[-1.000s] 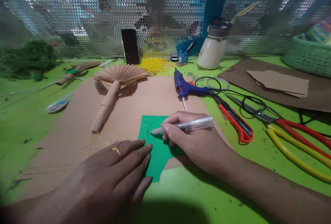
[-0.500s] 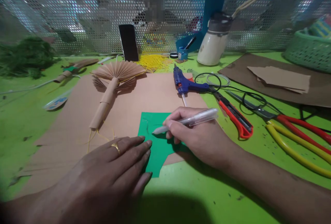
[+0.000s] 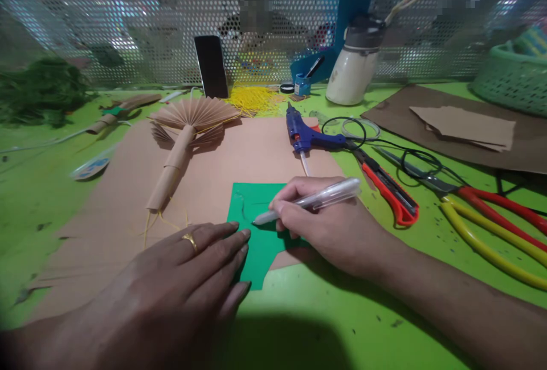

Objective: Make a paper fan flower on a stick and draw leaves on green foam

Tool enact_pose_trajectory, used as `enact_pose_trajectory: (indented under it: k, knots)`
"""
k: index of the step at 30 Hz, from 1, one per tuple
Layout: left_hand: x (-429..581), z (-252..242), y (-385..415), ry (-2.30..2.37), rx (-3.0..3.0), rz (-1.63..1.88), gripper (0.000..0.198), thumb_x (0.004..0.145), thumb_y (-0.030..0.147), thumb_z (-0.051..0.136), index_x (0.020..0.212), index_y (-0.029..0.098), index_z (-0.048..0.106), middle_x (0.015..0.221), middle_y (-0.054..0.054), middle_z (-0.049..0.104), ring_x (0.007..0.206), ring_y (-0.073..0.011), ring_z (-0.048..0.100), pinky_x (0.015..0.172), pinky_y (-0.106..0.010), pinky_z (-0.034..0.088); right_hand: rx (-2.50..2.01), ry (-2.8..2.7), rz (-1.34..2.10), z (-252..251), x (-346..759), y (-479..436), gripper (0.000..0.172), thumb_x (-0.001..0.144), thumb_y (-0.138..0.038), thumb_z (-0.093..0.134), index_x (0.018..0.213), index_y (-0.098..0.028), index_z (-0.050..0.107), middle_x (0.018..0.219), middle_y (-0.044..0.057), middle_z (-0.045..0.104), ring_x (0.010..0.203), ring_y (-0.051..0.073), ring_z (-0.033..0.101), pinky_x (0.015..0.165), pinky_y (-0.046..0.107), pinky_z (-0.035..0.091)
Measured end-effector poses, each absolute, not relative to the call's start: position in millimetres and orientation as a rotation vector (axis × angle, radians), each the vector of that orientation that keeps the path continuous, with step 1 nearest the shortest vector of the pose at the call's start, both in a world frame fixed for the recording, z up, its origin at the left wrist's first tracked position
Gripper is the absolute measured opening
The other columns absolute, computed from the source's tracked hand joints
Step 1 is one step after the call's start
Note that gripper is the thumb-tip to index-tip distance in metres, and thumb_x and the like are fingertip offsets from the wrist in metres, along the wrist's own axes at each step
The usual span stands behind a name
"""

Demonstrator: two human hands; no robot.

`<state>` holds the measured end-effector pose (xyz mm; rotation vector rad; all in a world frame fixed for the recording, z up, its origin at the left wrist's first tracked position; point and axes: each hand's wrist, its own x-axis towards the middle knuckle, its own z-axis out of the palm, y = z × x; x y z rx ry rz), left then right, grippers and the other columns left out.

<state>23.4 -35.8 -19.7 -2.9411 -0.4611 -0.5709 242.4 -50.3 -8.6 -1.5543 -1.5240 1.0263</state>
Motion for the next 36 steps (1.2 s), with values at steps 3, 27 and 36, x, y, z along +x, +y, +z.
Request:
enact_pose_trajectory:
  k: [3,27,36]
  knots:
    - [22.0,-20.3,-37.7,-0.46,-2.928,-0.572,0.019,0.089,0.016,0.054,0.096,0.011,0.071,0.102,-0.013,0.072,0.094,-0.0299,0.068,0.085,-0.047,0.058,-1.585,-1.462,0.999,-7.9,242.2,-50.6,0.02,0.084,-0.026,0.059,0.065,-0.021,0.064,0.062,0.001,0.066,0.056,0.014,0.058,0.054,0.027,0.049]
    - [22.3,-24.1,-37.9,-0.497,-2.871,-0.594,0.027,0.095,0.025,0.049,0.096,0.011,0.073,0.1,-0.011,0.073,0.089,-0.0278,0.068,0.083,-0.045,0.058,-1.531,-1.391,1.088,-12.1,248.3,-49.9,0.016,0.084,-0.029,0.059,0.07,-0.023,0.063,0.065,0.0,0.065,0.059,0.015,0.059,0.056,0.028,0.047]
    - [23.2,-23.7,-37.2,-0.465,-2.853,-0.511,0.024,0.091,0.024,0.054,0.101,0.011,0.071,0.103,-0.012,0.073,0.09,-0.0275,0.067,0.087,-0.048,0.056,-1.466,-1.481,1.117,-8.2,246.9,-53.8,0.021,0.088,-0.039,0.061,0.078,-0.023,0.068,0.069,0.001,0.067,0.059,0.014,0.06,0.057,0.028,0.049]
